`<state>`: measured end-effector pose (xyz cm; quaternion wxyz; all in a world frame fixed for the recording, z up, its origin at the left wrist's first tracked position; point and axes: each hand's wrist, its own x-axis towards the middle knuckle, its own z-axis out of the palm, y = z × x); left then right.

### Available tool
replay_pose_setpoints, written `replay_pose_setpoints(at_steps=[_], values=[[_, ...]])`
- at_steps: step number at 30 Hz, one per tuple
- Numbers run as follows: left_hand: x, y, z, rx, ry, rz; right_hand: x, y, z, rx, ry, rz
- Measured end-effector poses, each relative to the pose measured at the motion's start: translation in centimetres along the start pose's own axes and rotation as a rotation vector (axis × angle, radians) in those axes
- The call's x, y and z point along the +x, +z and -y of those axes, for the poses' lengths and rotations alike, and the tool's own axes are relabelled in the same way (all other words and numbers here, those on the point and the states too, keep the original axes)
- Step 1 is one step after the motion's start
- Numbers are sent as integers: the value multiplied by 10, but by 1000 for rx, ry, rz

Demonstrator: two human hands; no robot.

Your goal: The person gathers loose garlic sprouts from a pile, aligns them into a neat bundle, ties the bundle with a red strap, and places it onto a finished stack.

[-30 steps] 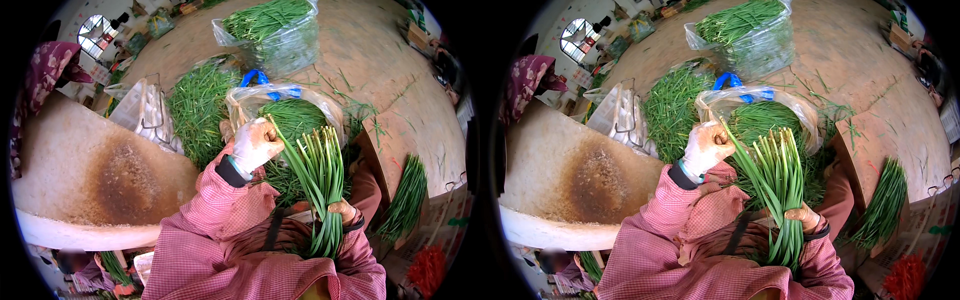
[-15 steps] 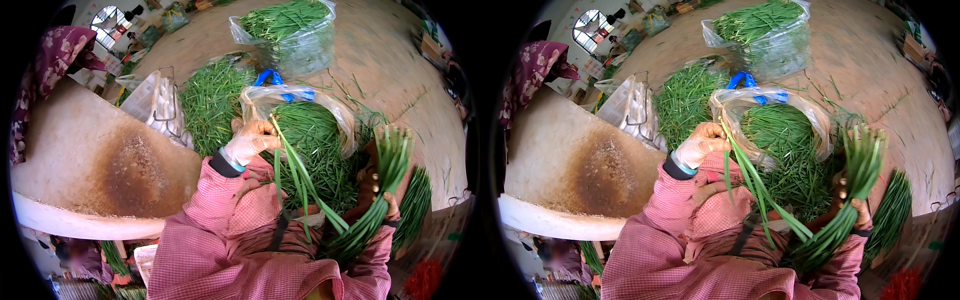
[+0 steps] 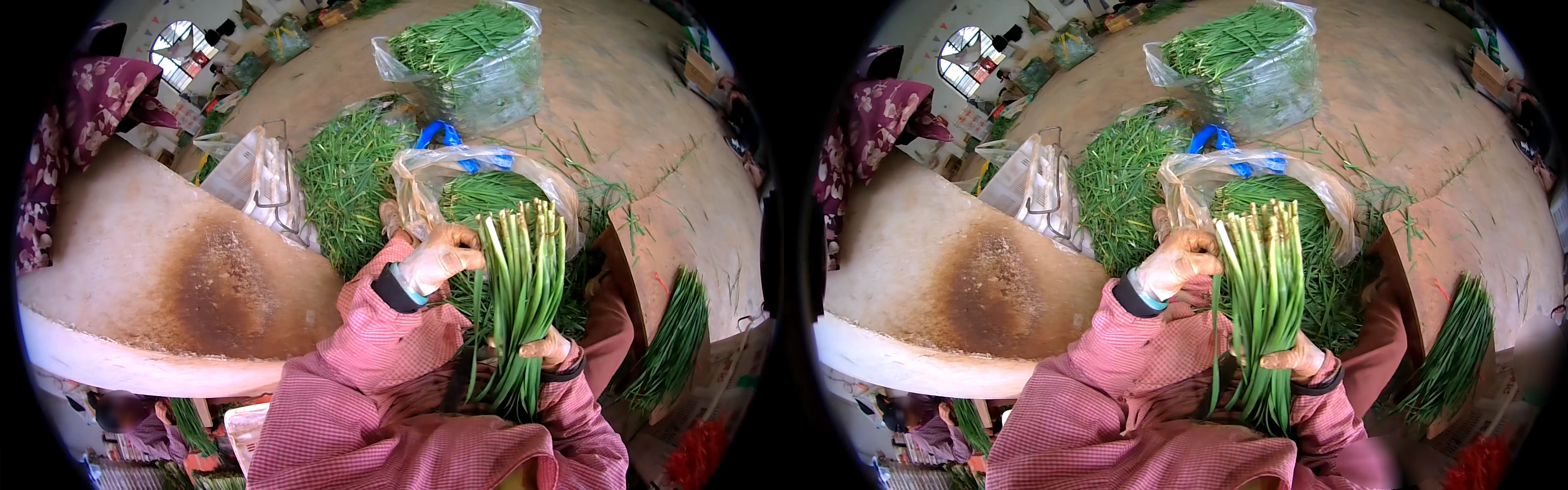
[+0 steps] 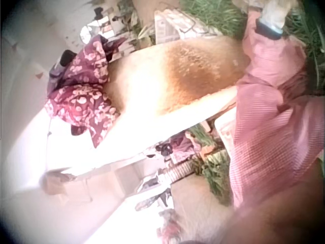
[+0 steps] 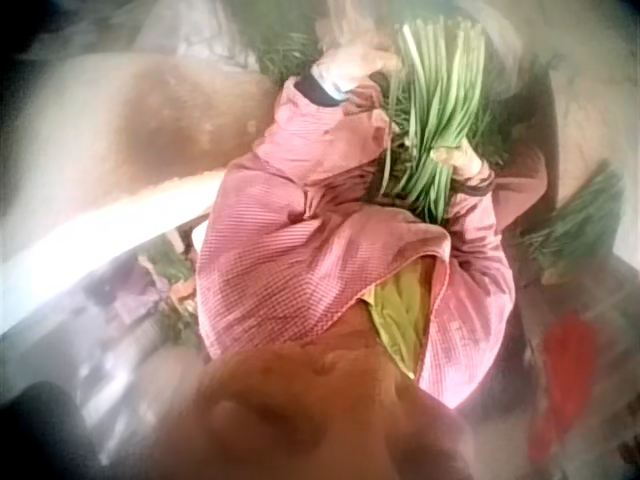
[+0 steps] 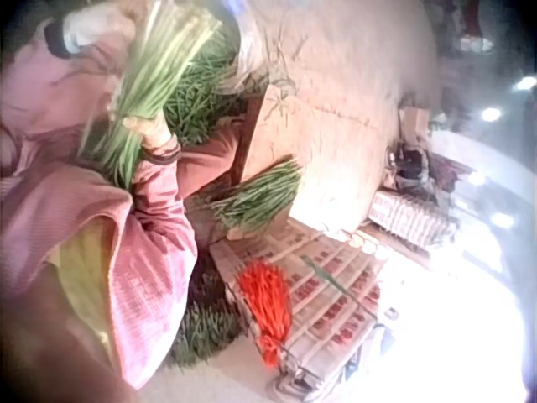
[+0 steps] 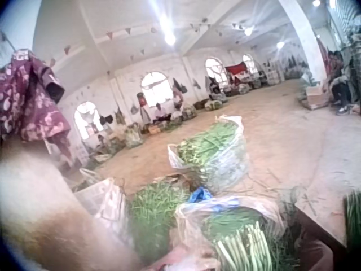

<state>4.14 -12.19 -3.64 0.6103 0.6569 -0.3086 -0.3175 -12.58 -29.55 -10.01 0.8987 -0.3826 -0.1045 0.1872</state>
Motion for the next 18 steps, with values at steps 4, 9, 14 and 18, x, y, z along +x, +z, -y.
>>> replay_pose_setpoints(at_steps=[4,9,14,18], values=[[-5,-27,-14,637,229,-146,-21,-15,4,55,33,-64],[-22,-71,-28,1193,267,-688,-23,-7,7,34,86,-90],[-4,27,-55,985,586,-319,-18,0,2,38,141,-165],[21,18,-7,614,522,-362,-5,15,-4,-13,147,-165]])
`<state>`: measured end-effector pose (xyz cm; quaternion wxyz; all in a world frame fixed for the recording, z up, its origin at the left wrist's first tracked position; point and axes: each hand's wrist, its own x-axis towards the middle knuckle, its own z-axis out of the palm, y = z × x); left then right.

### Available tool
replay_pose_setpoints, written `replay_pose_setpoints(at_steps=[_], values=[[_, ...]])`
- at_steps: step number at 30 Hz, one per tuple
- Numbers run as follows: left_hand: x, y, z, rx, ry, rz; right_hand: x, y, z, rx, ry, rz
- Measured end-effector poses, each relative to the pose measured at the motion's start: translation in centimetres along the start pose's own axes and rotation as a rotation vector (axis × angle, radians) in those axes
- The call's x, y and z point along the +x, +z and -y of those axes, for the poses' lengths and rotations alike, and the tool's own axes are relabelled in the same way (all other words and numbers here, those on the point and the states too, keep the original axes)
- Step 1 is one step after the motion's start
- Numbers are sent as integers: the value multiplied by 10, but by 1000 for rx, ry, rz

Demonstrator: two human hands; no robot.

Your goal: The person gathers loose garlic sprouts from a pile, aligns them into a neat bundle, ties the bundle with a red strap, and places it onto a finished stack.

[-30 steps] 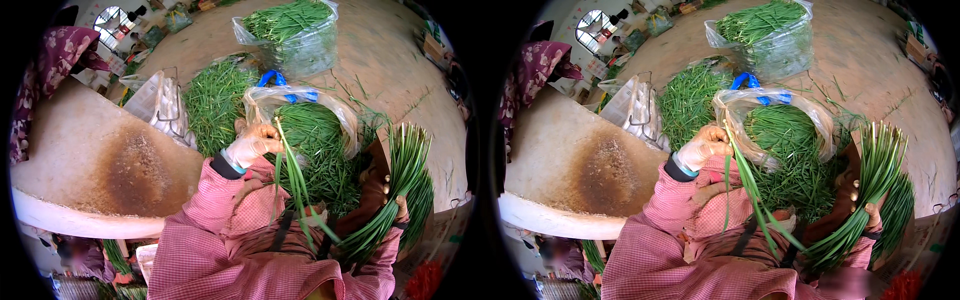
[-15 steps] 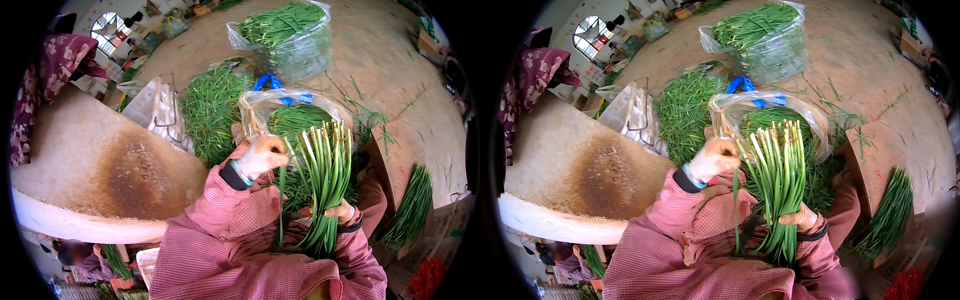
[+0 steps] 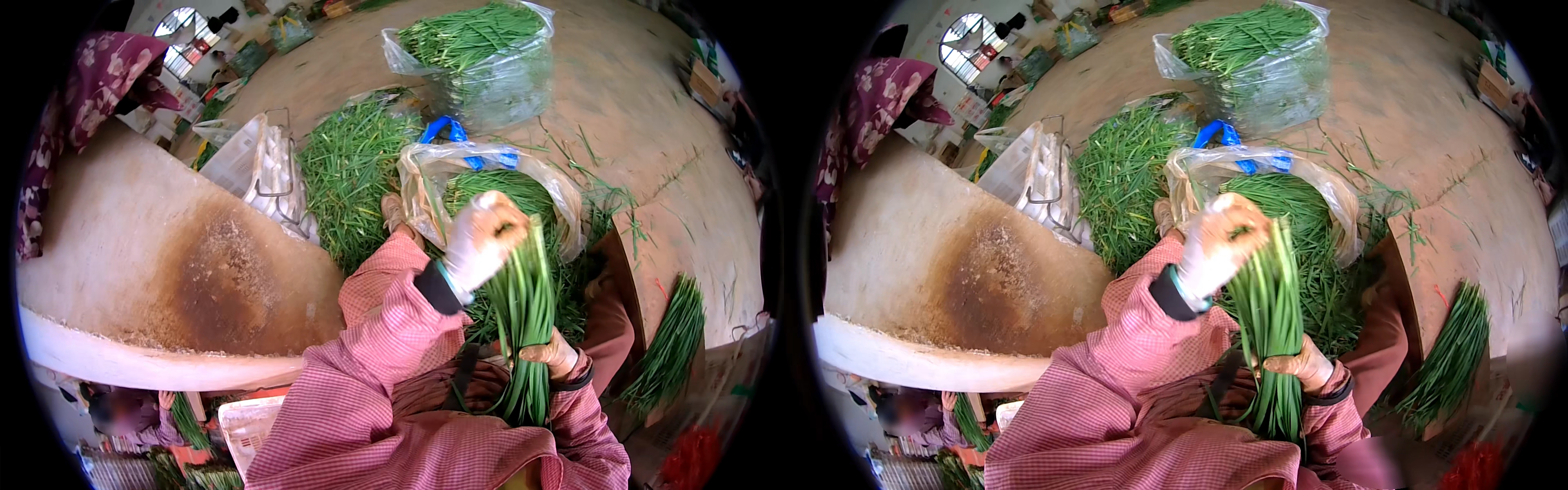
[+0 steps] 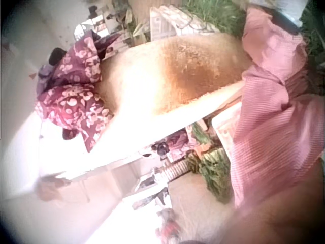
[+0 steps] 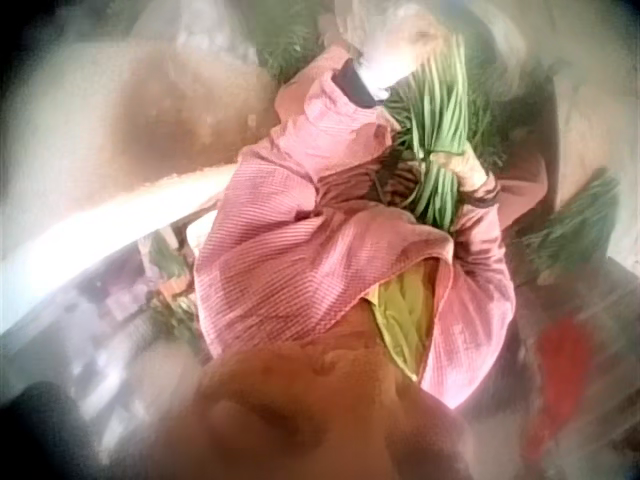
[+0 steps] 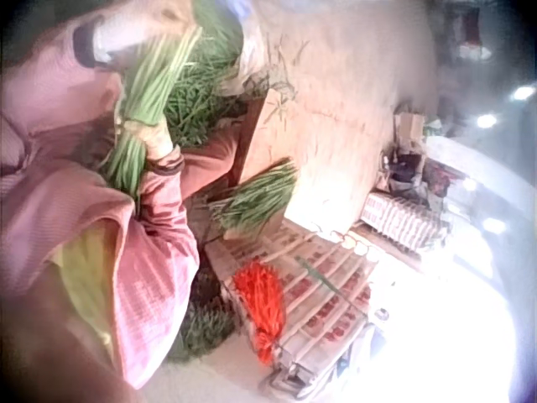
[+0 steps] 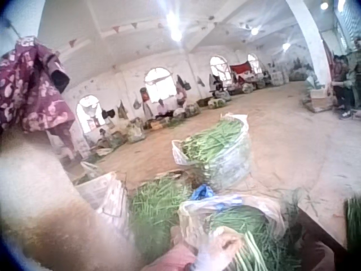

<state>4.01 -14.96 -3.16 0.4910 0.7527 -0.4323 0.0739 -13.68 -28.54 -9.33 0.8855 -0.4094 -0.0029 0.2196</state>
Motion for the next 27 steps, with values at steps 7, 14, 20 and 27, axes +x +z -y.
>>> replay_pose_setpoints(at_steps=[7,14,20,27], values=[[-12,-27,73,-521,-524,-214,-14,0,4,-24,-47,-64],[-94,74,-19,-1089,-1011,-52,9,7,-24,-943,-211,-636],[-73,115,-42,-1357,-893,-82,-32,-1,-4,-1189,-104,-708],[-18,164,-104,-1352,-764,322,-114,-39,43,-522,-327,-807]])
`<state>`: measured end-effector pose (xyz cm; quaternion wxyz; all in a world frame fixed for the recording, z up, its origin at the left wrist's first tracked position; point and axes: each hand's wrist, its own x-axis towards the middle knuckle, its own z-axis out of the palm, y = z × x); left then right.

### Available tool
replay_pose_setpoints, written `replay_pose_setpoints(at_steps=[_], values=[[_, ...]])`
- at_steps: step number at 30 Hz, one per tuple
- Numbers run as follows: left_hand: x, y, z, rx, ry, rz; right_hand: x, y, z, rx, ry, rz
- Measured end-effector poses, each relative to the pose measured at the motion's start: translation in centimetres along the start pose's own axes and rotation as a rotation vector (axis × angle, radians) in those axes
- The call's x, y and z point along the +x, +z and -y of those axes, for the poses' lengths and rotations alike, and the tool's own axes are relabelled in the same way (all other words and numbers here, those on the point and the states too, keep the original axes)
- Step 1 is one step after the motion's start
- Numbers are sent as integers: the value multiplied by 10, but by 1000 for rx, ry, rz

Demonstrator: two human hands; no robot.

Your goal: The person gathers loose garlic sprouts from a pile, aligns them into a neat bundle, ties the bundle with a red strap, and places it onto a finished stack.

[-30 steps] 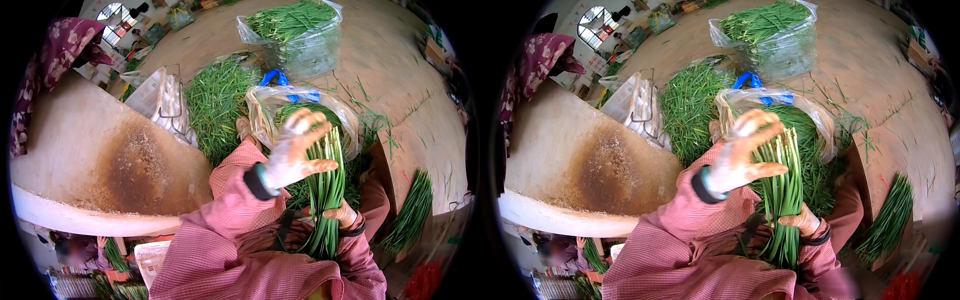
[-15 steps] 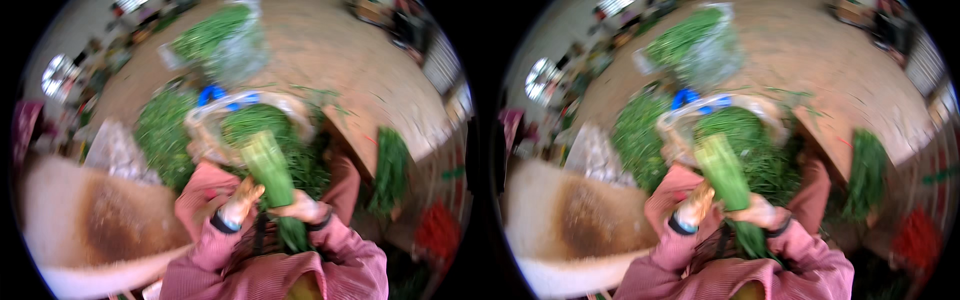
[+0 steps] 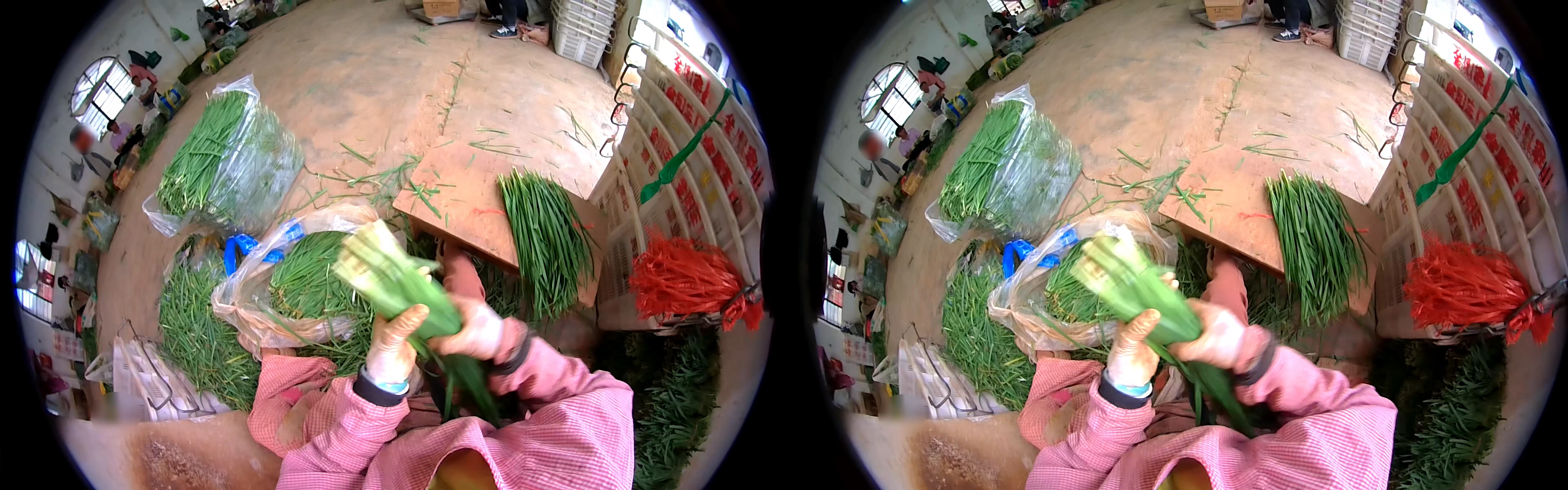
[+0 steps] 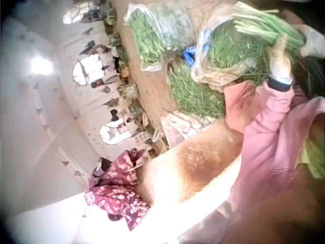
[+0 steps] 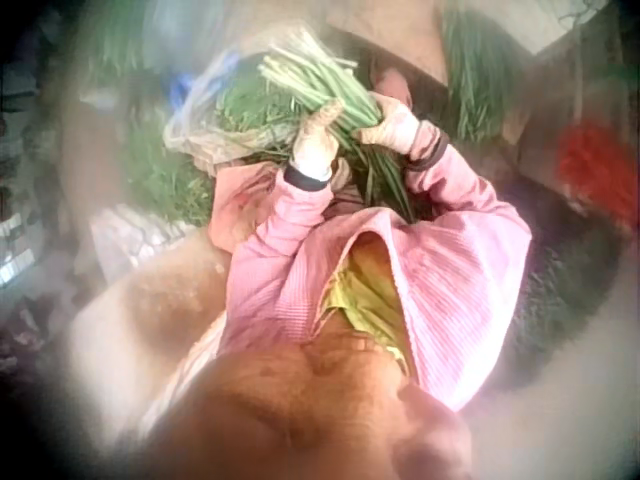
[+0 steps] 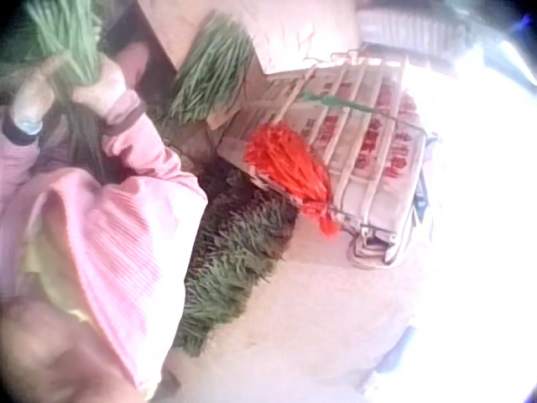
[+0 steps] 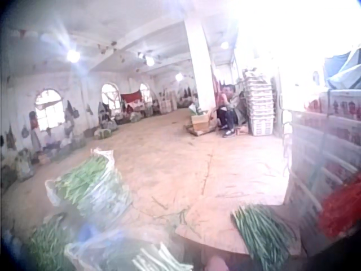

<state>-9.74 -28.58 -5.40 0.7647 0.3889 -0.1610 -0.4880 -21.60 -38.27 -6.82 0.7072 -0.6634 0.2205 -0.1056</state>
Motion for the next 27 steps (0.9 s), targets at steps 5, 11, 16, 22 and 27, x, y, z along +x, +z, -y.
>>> replay_pose_setpoints(at_steps=[5,11,16,22,27], values=[[29,-25,-1,129,-53,-31,1,-145,32,35,-31,-465],[41,-65,8,140,-68,-172,27,-317,-94,-568,263,-878],[45,-117,18,266,-38,-330,71,-289,-129,-975,857,-801],[48,-209,33,225,0,-451,76,-319,-119,-684,682,-494],[47,-304,46,339,-39,-518,110,-329,-119,-1429,-173,-972]])
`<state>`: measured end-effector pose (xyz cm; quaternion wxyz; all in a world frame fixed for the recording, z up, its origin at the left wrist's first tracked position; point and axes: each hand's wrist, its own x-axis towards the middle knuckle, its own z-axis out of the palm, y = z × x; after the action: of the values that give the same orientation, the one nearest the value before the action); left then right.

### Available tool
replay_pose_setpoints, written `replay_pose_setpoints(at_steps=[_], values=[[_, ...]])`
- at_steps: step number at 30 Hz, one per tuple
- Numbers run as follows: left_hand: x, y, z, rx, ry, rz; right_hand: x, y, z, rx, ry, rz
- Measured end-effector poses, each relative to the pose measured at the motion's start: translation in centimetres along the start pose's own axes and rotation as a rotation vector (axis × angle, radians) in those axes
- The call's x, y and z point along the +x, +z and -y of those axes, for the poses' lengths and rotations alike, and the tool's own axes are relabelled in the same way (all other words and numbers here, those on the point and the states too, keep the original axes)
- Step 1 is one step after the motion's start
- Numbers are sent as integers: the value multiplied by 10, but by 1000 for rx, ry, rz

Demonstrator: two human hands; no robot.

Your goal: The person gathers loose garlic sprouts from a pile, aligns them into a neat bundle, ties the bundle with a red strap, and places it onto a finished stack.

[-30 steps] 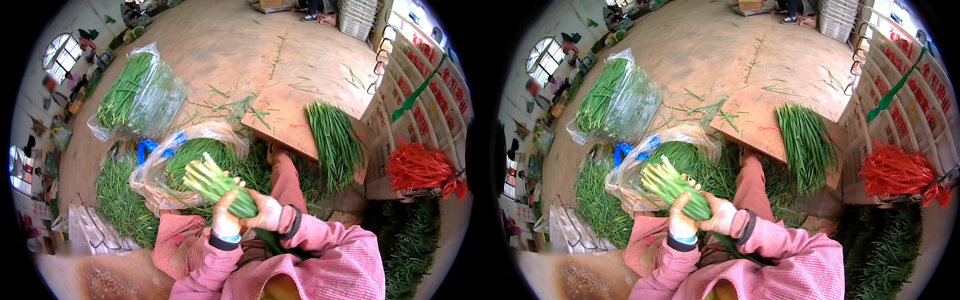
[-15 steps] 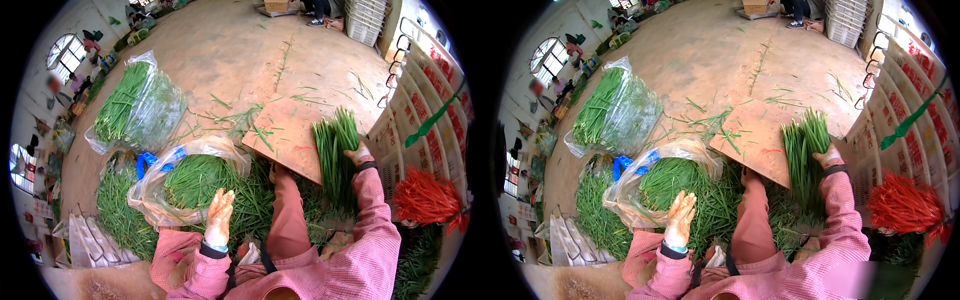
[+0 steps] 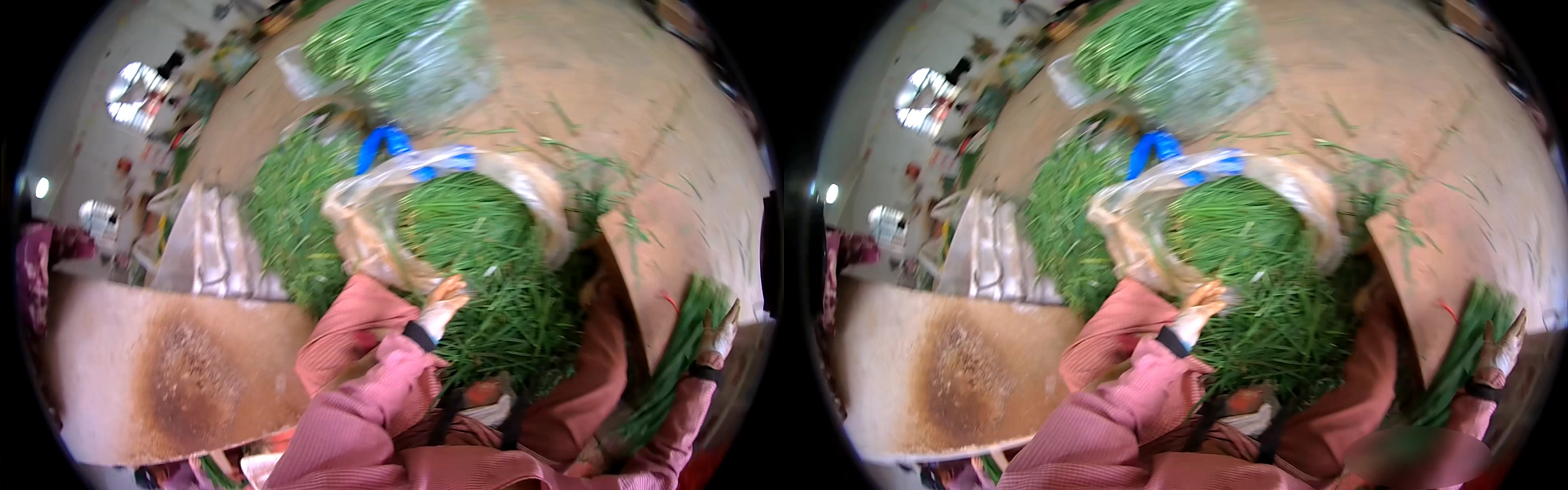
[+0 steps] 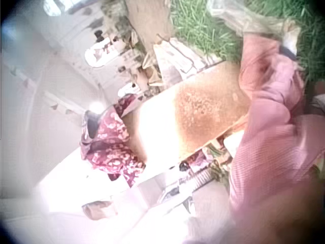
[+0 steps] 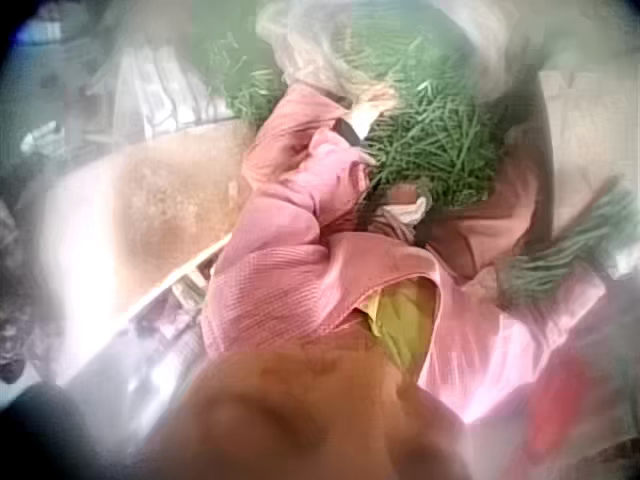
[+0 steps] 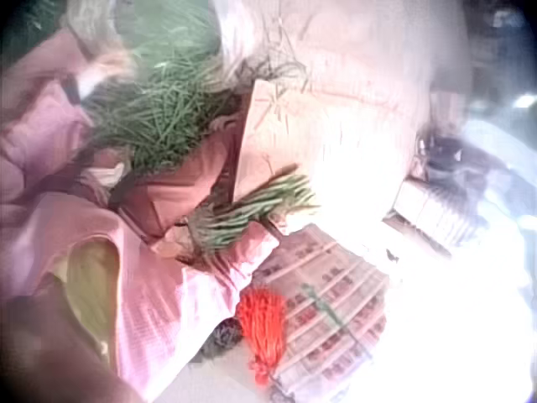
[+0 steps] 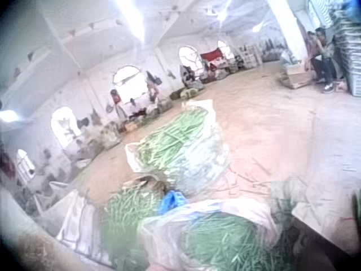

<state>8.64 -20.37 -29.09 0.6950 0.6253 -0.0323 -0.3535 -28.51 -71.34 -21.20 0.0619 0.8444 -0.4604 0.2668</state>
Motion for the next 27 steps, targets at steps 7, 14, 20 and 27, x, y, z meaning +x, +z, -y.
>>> replay_pose_setpoints(at_steps=[7,14,20,27], values=[[48,-57,-16,1108,142,27,-26,74,322,702,-347,788],[124,-142,15,677,162,-230,-89,165,511,640,-862,942],[195,-180,-52,-197,229,-431,-105,229,649,521,-1115,953],[198,-206,-63,-315,430,-356,-112,282,772,-84,-1460,889]])
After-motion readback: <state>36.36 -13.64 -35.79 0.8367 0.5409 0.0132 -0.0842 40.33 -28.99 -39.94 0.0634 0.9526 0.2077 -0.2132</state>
